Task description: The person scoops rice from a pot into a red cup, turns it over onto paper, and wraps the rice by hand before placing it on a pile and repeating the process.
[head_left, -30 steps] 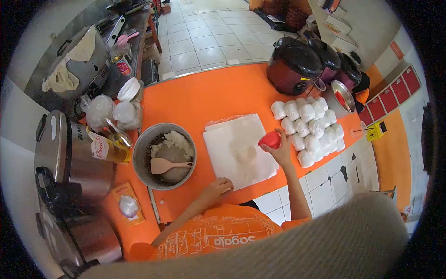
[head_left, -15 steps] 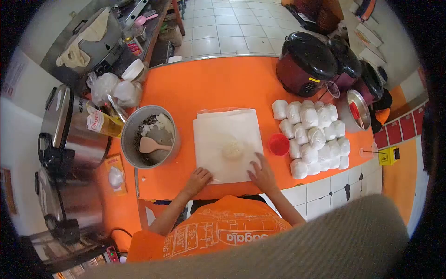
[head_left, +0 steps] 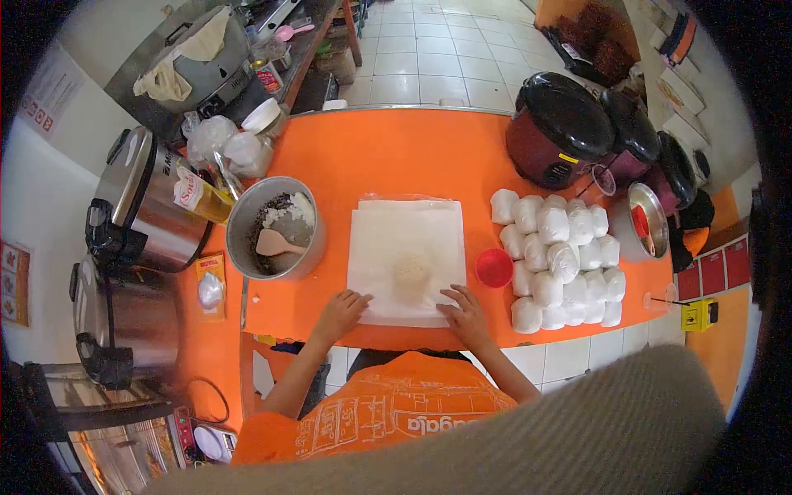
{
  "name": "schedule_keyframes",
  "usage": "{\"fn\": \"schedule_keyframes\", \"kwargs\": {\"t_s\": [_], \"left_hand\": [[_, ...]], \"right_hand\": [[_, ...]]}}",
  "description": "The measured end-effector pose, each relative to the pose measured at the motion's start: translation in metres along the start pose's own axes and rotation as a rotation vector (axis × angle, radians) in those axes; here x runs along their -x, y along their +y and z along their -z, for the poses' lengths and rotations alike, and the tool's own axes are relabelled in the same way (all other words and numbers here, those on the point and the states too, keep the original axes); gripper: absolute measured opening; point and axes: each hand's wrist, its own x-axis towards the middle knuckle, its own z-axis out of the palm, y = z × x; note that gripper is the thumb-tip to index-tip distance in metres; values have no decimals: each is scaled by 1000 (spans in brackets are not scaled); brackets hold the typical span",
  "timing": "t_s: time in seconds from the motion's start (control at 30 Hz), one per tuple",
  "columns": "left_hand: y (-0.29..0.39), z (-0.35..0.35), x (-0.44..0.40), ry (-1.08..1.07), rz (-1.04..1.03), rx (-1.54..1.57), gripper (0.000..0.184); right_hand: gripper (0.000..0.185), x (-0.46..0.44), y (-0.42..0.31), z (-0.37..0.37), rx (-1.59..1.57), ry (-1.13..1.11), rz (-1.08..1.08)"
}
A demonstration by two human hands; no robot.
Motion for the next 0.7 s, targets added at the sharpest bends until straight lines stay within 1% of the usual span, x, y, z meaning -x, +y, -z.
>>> {"fn": "schedule_keyframes", "kwargs": {"t_s": [0.07, 0.17, 0.27, 0.3, 0.37, 0.47, 0.57, 0.67, 0.7], "left_hand": [[1, -9, 12, -24, 78, 36, 30], [10, 7, 23, 58, -32, 154, 25], [12, -10, 25, 314, 303, 479, 19], [8, -19, 22, 330, 431, 636, 22], [-4, -29, 2, 365, 682, 943, 26], [6, -18, -14, 176, 877, 601, 40], [18, -2, -30, -8, 883, 297, 50], [12, -4, -33, 159, 686, 128, 51], [10, -5, -38, 178, 552, 176, 54]], "right_hand": [[27, 7, 3, 0, -87, -23, 4], [17, 4, -19, 26, -222, -61, -78], [6, -7, -12, 22, -559, 12, -238], [8, -9, -4, 13, -624, 0, -400], [18, -14, 15, -11, -746, -18, -717], [31, -23, 17, -16, -370, -156, -800], [34, -36, -10, 8, -141, -258, -763], [35, -19, -2, 0, -150, 17, -692], [35, -13, 0, 2, -238, 38, -719]]}}
